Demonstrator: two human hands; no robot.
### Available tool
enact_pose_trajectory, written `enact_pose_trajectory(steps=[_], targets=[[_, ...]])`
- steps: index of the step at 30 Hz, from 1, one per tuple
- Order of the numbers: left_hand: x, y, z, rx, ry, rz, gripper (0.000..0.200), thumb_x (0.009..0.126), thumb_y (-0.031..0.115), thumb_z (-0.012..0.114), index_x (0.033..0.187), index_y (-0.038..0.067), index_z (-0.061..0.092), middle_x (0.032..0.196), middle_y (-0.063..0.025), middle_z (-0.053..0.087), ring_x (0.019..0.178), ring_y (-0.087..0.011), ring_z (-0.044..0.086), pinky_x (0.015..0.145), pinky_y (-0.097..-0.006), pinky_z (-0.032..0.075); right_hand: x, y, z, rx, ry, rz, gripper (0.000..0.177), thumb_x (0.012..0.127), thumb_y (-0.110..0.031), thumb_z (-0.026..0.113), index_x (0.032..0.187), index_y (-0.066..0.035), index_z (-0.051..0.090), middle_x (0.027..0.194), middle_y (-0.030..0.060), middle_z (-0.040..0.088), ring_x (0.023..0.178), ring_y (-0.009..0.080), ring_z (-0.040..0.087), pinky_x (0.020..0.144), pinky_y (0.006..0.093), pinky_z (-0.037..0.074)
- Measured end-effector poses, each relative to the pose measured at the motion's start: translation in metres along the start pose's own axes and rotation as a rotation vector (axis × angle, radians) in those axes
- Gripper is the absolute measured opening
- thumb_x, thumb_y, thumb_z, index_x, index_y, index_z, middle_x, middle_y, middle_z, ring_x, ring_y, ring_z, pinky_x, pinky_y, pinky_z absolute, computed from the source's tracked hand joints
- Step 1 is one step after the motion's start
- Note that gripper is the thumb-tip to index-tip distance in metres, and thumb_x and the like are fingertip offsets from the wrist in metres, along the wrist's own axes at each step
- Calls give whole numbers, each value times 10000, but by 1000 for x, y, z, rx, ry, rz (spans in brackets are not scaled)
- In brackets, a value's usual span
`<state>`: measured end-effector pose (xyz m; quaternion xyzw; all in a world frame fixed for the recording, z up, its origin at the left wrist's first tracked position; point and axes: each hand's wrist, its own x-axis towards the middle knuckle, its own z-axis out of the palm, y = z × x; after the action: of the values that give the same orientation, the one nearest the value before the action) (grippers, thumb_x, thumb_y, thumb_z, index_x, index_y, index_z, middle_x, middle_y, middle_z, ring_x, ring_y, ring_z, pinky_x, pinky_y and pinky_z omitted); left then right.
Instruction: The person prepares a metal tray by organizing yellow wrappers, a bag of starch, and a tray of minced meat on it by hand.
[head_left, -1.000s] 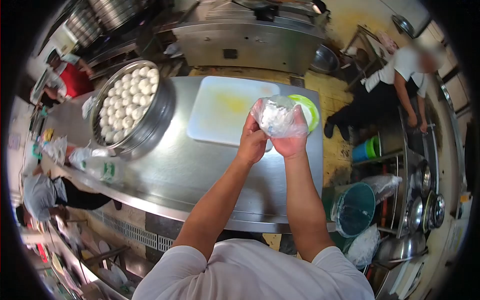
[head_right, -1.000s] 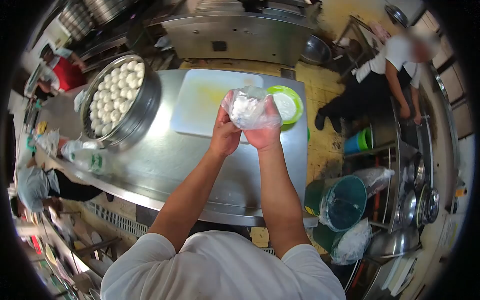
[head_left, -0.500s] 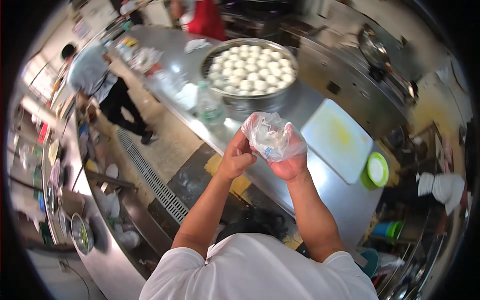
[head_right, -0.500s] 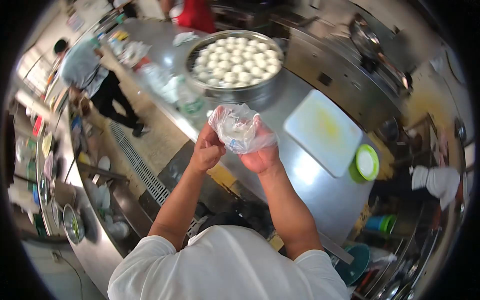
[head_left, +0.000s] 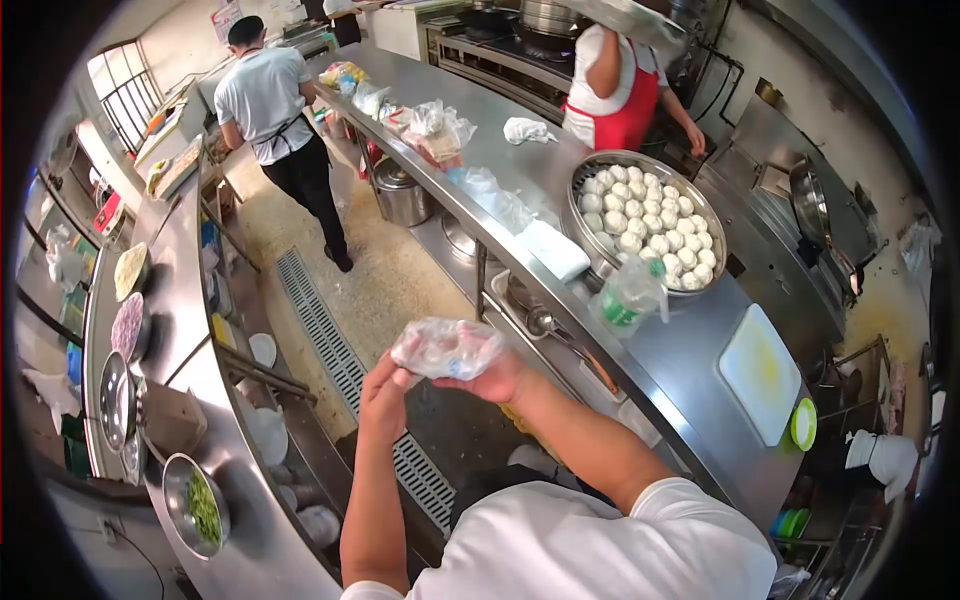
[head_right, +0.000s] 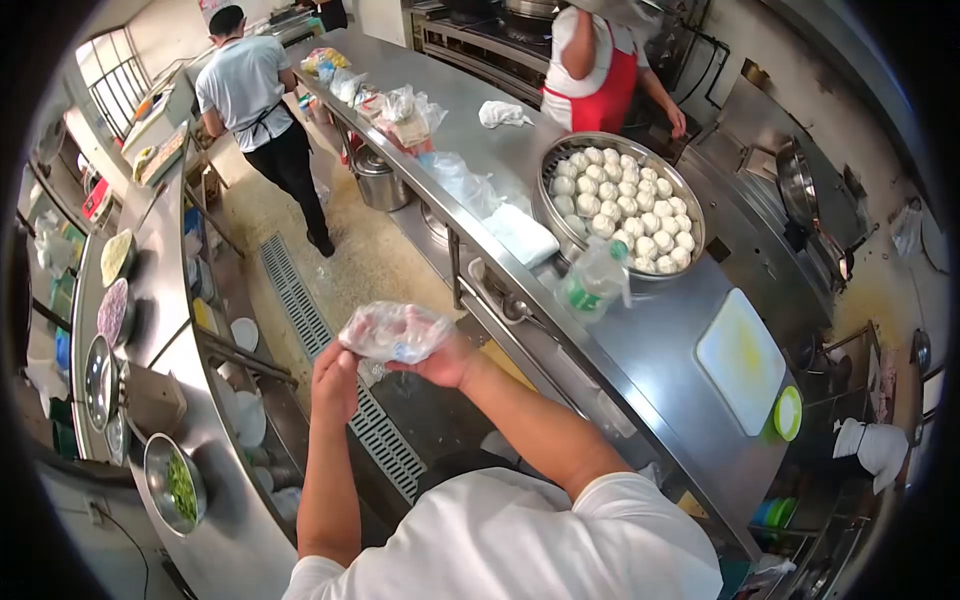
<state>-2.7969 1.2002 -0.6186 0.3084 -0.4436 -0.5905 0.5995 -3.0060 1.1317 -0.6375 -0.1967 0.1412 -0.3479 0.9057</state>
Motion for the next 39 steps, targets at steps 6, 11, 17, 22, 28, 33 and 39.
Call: enact_pose_trajectory(steps=[6, 11, 17, 22, 28, 33, 39], targets=[[83, 11, -94, -104, 344, -68, 365, 1052, 313, 589, 1184, -2, 718, 1163, -73, 732, 1005, -158, 659, 831, -311, 500, 147, -4, -22, 9, 29, 110, 482, 973, -451, 667, 1342, -148, 604, 1298, 76, 680, 1163, 285, 676, 915, 491, 579], [176, 62, -170, -144, 479, 2, 312, 1050, 241, 592, 1186, -16, 706, 1175, -97, 729, 1037, -180, 679, 879, -346, 544, 312, -34, -4, -31, -92, 264, 469, 971, -472, 653, 1313, -152, 632, 1275, 71, 694, 1143, 281, 677, 914, 495, 571], [267, 125, -264, -156, 669, 117, 206, 1043, 197, 606, 1110, 16, 677, 1135, -80, 728, 1032, -158, 675, 901, -345, 535, 494, -69, 51, -139, -252, 375, 432, 962, -407, 668, 1281, -118, 636, 1214, 70, 699, 1101, 247, 679, 910, 452, 565], [316, 137, -348, -156, 791, 150, 111, 1025, 168, 646, 1024, 58, 650, 1058, -53, 719, 946, -122, 661, 852, -321, 534, 629, -69, 69, -233, -374, 483, 398, 956, -326, 682, 1268, -80, 655, 1238, 78, 706, 1126, 230, 683, 999, 400, 536], [385, 152, -480, -230, 852, 183, 94, 1042, 146, 594, 1057, 59, 628, 1076, -66, 712, 984, -158, 671, 859, -315, 547, 788, -55, 74, -357, -408, 535, 422, 976, -295, 657, 1333, -73, 620, 1297, 65, 684, 1196, 220, 654, 1044, 384, 510], [489, 176, -590, -416, 779, 140, 123, 1041, 144, 583, 1093, 39, 619, 1151, -97, 694, 1034, -217, 680, 898, -375, 573, 912, -85, 65, -484, -273, 526, 465, 993, -338, 635, 1382, -89, 590, 1332, 46, 659, 1198, 192, 632, 1016, 390, 506], [613, 184, -697, -542, 584, 14, 115, 1064, 146, 535, 1133, 65, 577, 1148, -72, 675, 1040, -212, 679, 953, -399, 572, 1036, -134, 14, -536, -95, 456, 404, 1018, -234, 601, 1395, -90, 590, 1329, 44, 658, 1149, 179, 635, 936, 358, 511]])
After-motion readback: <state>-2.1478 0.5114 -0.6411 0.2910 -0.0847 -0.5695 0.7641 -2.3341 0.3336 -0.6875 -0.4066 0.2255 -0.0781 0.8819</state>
